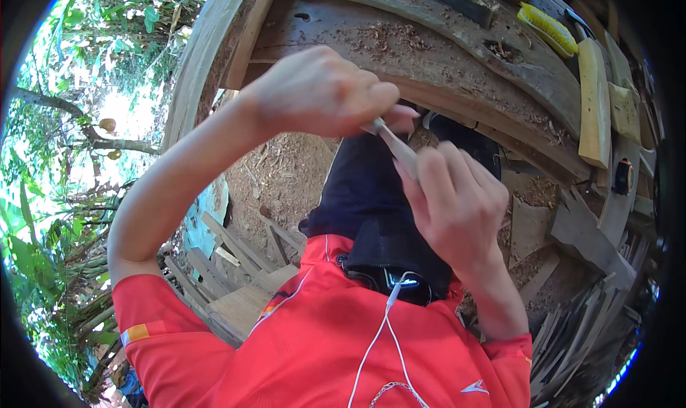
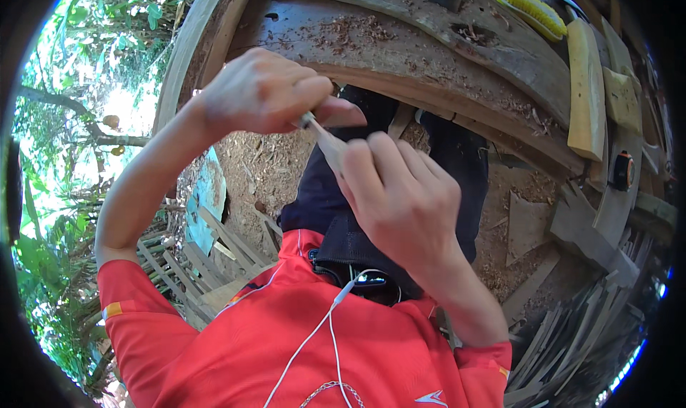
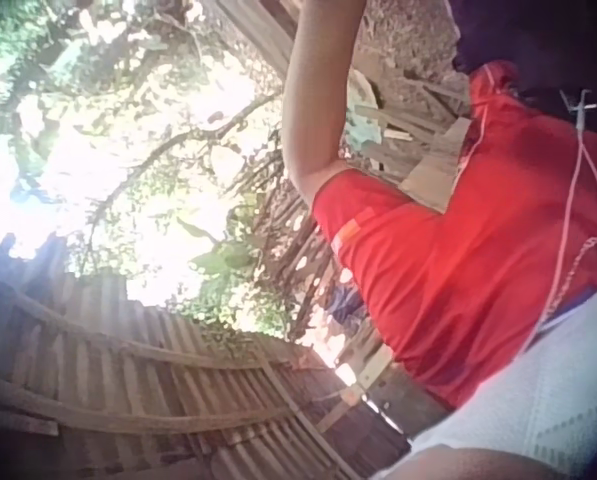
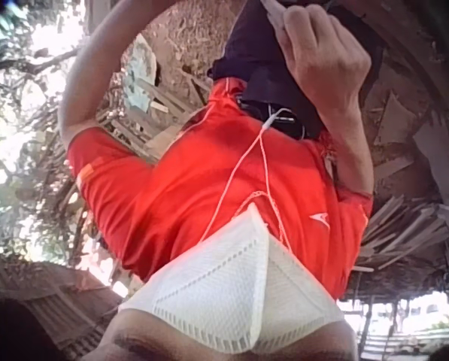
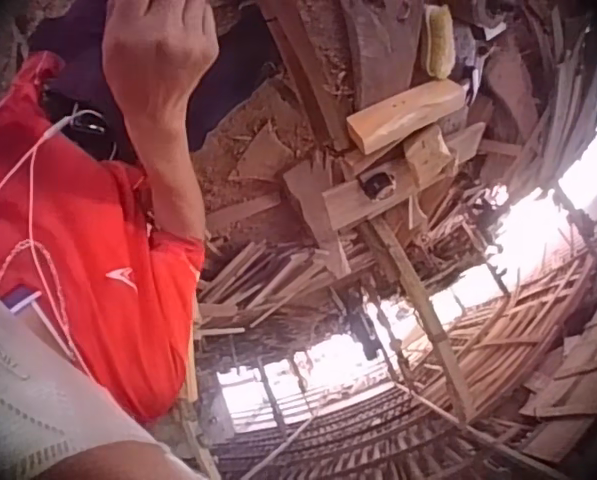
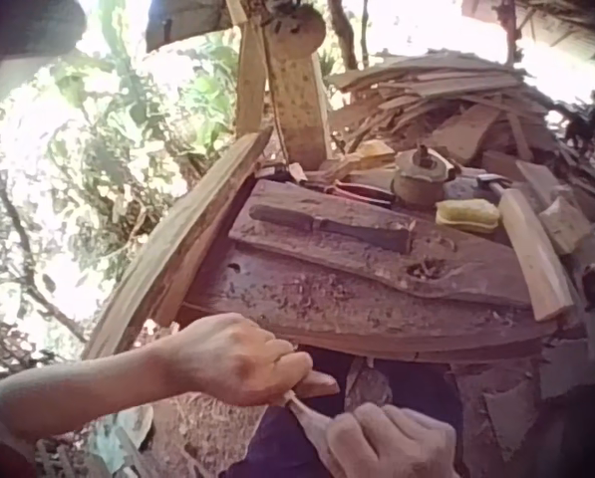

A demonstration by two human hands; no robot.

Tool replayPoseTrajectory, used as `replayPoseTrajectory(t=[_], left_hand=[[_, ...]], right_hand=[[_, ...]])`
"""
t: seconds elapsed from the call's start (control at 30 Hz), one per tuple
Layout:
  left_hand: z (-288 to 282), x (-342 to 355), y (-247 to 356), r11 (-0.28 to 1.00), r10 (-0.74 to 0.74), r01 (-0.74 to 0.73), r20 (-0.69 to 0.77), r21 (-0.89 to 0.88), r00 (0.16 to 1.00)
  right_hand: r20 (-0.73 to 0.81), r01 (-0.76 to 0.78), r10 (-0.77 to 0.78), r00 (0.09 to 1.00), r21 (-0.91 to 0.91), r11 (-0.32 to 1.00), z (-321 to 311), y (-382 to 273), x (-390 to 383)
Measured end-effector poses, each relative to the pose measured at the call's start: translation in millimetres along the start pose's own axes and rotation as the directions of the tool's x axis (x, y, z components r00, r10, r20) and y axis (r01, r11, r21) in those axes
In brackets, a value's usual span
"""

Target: Carving and sanding a wooden spoon using a hand tool and sandpaper.

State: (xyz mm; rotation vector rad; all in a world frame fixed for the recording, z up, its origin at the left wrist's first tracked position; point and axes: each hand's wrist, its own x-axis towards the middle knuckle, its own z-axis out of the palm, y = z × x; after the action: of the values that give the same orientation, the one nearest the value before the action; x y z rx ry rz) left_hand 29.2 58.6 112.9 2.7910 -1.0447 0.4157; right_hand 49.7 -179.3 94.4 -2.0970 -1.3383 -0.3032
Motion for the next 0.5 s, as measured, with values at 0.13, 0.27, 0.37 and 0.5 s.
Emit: replayPoseTrajectory(t=[0.13, 0.27, 0.37, 0.5], left_hand=[[5, -6, 3, 0.999, -0.025, 0.025, -0.001, -0.034, 1.000], [1, -10, 0, 0.997, -0.044, 0.046, 0.042, -0.060, 0.998], [-3, -8, 3, 0.990, -0.080, 0.087, 0.063, -0.112, 0.995], [-4, -6, 2, 0.999, -0.019, 0.024, 0.105, -0.048, 0.994]], right_hand=[[0.032, 0.088, -0.085, 0.996, -0.081, 0.993, -7, 0, 4], [0.079, 0.103, -0.094, 0.992, -0.119, 0.988, -23, 2, -2], [0.003, 0.123, -0.124, 0.992, -0.119, 0.985, -19, 0, 1], [0.049, 0.113, -0.108, 0.993, -0.094, 0.989, -19, -2, 1]])
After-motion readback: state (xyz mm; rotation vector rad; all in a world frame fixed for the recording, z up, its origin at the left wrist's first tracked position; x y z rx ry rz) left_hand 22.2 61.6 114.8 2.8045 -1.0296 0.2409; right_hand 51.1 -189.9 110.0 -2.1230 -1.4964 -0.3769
